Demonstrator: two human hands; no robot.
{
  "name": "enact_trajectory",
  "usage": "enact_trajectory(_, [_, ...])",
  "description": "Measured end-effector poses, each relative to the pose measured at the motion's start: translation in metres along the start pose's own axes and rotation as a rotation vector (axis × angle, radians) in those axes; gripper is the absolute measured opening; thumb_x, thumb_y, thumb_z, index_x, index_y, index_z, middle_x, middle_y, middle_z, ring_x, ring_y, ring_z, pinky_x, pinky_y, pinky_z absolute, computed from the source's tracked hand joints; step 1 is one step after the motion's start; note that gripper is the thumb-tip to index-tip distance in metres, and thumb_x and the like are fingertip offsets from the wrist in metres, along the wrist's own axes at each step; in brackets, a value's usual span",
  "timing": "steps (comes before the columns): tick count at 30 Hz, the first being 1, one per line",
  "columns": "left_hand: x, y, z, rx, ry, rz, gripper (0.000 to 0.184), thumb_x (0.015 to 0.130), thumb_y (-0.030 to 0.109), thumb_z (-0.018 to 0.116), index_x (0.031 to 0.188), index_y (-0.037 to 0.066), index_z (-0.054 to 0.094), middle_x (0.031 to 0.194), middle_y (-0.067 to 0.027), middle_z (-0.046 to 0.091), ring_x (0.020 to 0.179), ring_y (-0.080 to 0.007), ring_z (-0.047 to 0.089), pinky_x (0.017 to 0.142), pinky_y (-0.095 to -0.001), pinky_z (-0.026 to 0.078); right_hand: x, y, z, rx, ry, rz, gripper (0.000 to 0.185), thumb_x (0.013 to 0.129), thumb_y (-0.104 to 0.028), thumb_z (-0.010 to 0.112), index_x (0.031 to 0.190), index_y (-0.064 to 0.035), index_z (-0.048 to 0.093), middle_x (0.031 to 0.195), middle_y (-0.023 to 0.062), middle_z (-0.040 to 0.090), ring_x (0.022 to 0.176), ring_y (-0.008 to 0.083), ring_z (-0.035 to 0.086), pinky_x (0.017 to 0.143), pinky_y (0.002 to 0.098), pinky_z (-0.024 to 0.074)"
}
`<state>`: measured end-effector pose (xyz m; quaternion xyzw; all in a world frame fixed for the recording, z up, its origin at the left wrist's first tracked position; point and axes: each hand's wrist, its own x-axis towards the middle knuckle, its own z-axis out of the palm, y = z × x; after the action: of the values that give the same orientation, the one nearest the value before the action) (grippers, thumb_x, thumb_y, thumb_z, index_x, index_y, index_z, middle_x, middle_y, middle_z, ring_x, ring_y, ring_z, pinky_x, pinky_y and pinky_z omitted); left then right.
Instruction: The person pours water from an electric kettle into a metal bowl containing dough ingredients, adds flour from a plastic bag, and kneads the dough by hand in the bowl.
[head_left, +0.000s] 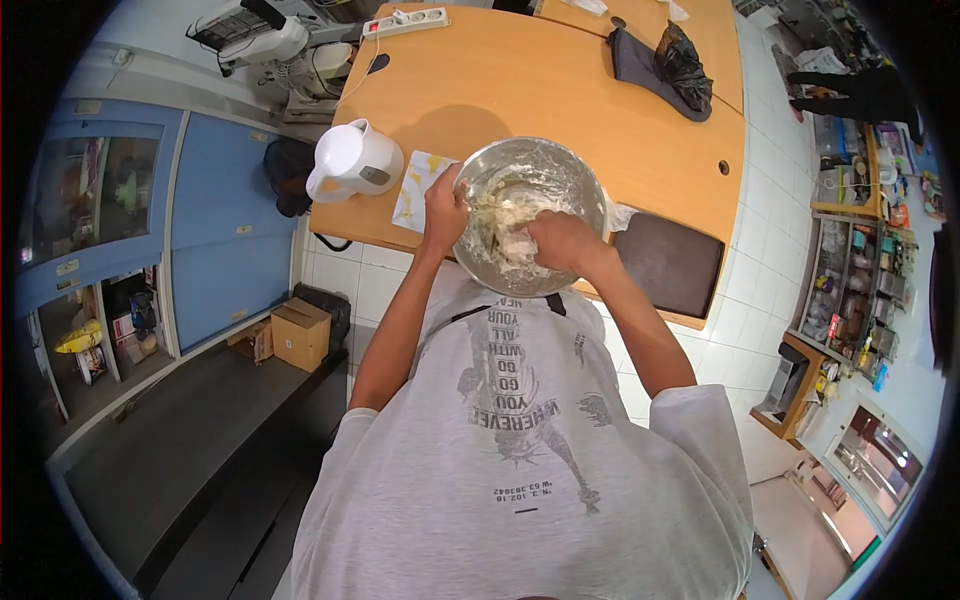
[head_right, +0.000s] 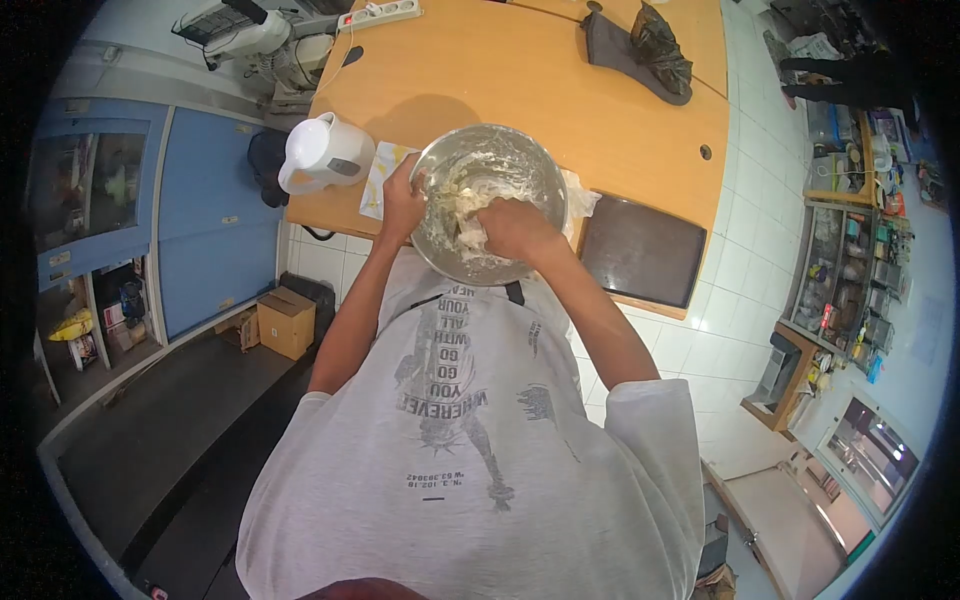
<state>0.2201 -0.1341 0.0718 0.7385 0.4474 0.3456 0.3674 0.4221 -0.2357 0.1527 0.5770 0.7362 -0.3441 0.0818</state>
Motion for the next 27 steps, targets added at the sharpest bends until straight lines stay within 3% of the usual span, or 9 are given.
enact_trajectory(1, [0.0, 0.0, 0.0, 0.0, -0.001, -0.003, 0.027, 0.094, -0.001, 0.058, 0.121, -0.002, 0.062, 0.107, -0.025, 0.068, 0.1, -0.0426, 0.067, 0.085, -0.0425, 0.052, -0.005, -0.005, -0.005, 0.041, 0.123, -0.044, 0.054, 0.078, -0.014, 0.071, 0.131, -0.014, 0.065, 0.104, 0.0202, 0.069, 0.099, 0.0351, 0.069, 0.088, 0.0451, 0.056])
enact_trajectory(5, [-0.001, 0.0, 0.0, 0.009, 0.008, -0.015, 0.027, 0.095, -0.002, 0.057, 0.121, -0.003, 0.061, 0.109, -0.0247, 0.069, 0.103, -0.0417, 0.067, 0.088, -0.0415, 0.052, -0.02, -0.015, -0.027, 0.224, 0.091, 0.037, 0.073, 0.075, -0.009, 0.072, 0.145, -0.0163, 0.053, 0.114, 0.0222, 0.066, 0.11, 0.0392, 0.062, 0.098, 0.0464, 0.0495])
enact_trajectory(7, [0.0, -0.003, 0.001, 0.005, 0.011, -0.01, 0.027, 0.095, -0.002, 0.056, 0.121, -0.003, 0.061, 0.109, -0.0246, 0.069, 0.103, -0.0414, 0.067, 0.089, -0.0411, 0.052, -0.018, -0.001, -0.013, 0.257, 0.289, 0.048, 0.081, 0.073, -0.011, 0.075, 0.149, -0.0136, 0.046, 0.114, 0.0236, 0.065, 0.109, 0.0402, 0.061, 0.097, 0.0459, 0.0493])
enact_trajectory(11, [-0.001, -0.011, 0.004, -0.01, -0.004, -0.028, 0.032, 0.091, -0.007, 0.058, 0.122, -0.004, 0.061, 0.113, -0.0274, 0.067, 0.104, -0.0459, 0.064, 0.087, -0.0465, 0.051, 0.006, 0.007, 0.019, 0.153, 0.313, 0.12, 0.084, 0.073, -0.015, 0.077, 0.15, -0.0111, 0.043, 0.114, 0.0216, 0.065, 0.109, 0.038, 0.063, 0.095, 0.0472, 0.0503])
enact_trajectory(13, [0.0, -0.011, 0.003, -0.011, -0.003, -0.034, 0.031, 0.091, -0.007, 0.059, 0.122, -0.004, 0.061, 0.113, -0.0276, 0.067, 0.104, -0.0458, 0.064, 0.086, -0.0467, 0.051, 0.017, -0.003, 0.029, 0.032, 0.169, 0.155, 0.087, 0.073, -0.017, 0.078, 0.151, -0.0104, 0.041, 0.115, 0.0186, 0.066, 0.11, 0.0353, 0.064, 0.093, 0.0487, 0.0515])
enact_trajectory(17, [0.0, -0.01, 0.004, -0.005, -0.009, -0.053, 0.03, 0.091, -0.006, 0.059, 0.121, -0.004, 0.061, 0.112, -0.0275, 0.067, 0.103, -0.0456, 0.064, 0.086, -0.0468, 0.051, 0.039, -0.012, 0.061, -0.003, 0.139, 0.171, 0.085, 0.074, -0.019, 0.078, 0.151, -0.0105, 0.041, 0.116, 0.0158, 0.067, 0.109, 0.0329, 0.065, 0.09, 0.0493, 0.0527])
enact_trajectory(20, [0.0, -0.009, 0.003, -0.005, -0.009, -0.041, 0.029, 0.092, -0.005, 0.059, 0.121, -0.004, 0.061, 0.111, -0.0273, 0.067, 0.103, -0.0454, 0.064, 0.086, -0.0468, 0.051, 0.045, -0.01, 0.078, -0.009, 0.236, 0.156, 0.075, 0.076, -0.013, 0.076, 0.145, -0.0085, 0.048, 0.108, 0.0149, 0.069, 0.104, 0.0324, 0.067, 0.084, 0.0471, 0.0546])
enact_trajectory(27, [0.001, -0.007, 0.002, -0.024, -0.005, -0.019, 0.029, 0.092, -0.006, 0.058, 0.12, -0.004, 0.062, 0.11, -0.027, 0.067, 0.102, -0.0452, 0.065, 0.085, -0.0461, 0.052, 0.031, 0.001, 0.079, 0.145, 0.225, -0.036, 0.067, 0.077, -0.007, 0.071, 0.141, -0.0193, 0.056, 0.1, 0.0172, 0.067, 0.1, 0.0349, 0.065, 0.087, 0.0473, 0.0538])
